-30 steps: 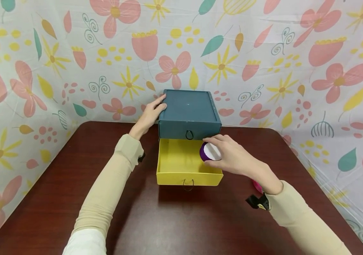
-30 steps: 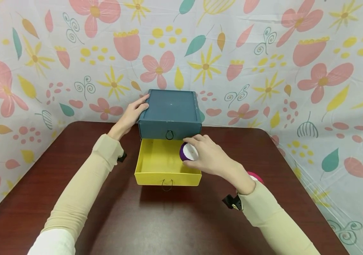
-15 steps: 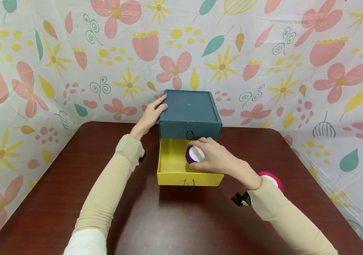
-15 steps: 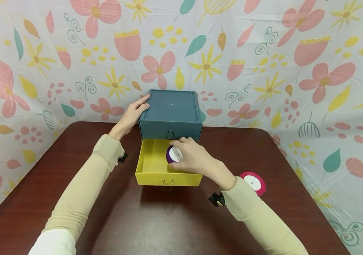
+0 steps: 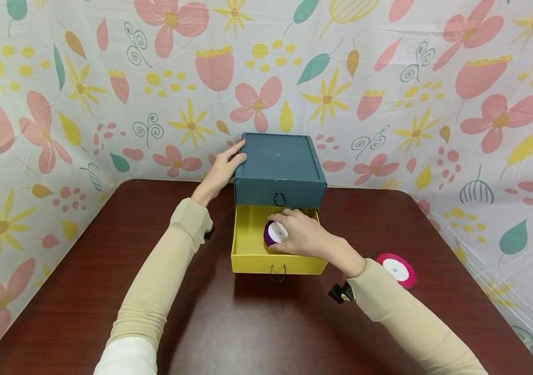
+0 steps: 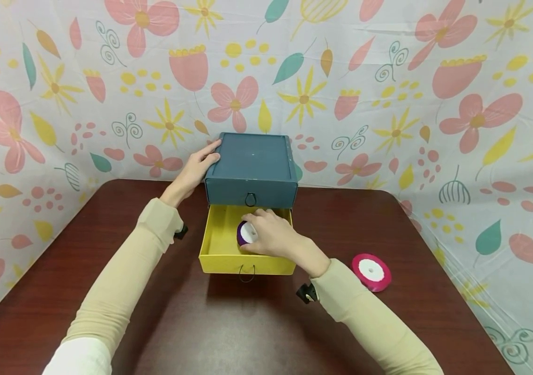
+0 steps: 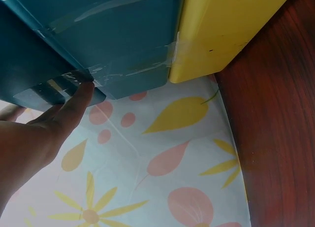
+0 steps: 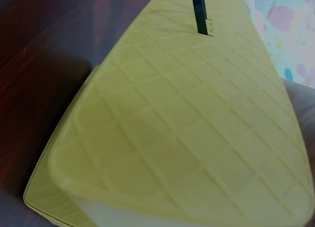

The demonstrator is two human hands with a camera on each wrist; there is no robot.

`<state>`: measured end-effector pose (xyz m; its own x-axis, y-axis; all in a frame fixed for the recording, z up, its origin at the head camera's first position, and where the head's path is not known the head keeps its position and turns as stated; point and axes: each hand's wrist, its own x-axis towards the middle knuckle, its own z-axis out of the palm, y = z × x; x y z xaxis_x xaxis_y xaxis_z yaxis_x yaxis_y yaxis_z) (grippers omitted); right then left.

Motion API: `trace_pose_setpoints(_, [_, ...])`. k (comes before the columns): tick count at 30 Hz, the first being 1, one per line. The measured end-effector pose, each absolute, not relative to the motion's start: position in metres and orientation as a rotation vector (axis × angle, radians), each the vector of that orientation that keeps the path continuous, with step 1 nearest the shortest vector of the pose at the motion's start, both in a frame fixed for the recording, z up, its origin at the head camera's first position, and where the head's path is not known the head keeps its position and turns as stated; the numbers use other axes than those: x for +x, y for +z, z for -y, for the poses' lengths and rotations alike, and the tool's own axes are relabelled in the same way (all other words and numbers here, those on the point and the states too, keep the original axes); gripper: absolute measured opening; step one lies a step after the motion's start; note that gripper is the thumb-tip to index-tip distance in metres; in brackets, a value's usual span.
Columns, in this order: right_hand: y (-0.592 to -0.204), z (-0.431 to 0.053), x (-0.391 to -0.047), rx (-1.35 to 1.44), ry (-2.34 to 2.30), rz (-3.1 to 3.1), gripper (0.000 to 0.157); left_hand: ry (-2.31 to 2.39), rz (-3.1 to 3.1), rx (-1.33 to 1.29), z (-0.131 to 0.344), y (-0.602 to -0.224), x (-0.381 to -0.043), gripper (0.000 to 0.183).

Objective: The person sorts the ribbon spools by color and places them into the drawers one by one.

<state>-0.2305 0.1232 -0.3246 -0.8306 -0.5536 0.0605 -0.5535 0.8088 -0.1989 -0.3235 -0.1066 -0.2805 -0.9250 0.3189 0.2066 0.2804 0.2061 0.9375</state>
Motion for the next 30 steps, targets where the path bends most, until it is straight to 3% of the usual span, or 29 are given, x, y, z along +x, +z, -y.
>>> trace_pose_setpoints(6, [-0.325,-0.126,-0.232,-0.91,-0.393,-2.971,0.064,1.858,-2.421,0.598,0.106,-0.28,-0.324,0.056])
trace_pose_setpoints(18, [-0.308,-0.146,-0.19,-1.222,-0.958,-2.937,0.025,1.884,-2.436,0.607,0.107,-0.302,-0.347,0.055])
trace_pose_setpoints(23, [-0.316,-0.153,-0.164,-1.208,-1.326,-2.514,0.01,1.914,-2.424,0.593,0.106,-0.302,-0.348,0.055])
trace_pose_setpoints(26, [-0.334,-0.155,-0.153,-1.088,-1.359,-2.184,0.012,1.926,-2.395,0.561,0.106,-0.301,-0.349,0.055])
trace_pose_setpoints(30, [-0.367,-0.154,-0.147,-0.873,-1.361,-1.899,0.027,1.921,-2.374,0.528,0.108,-0.293,-0.341,0.055])
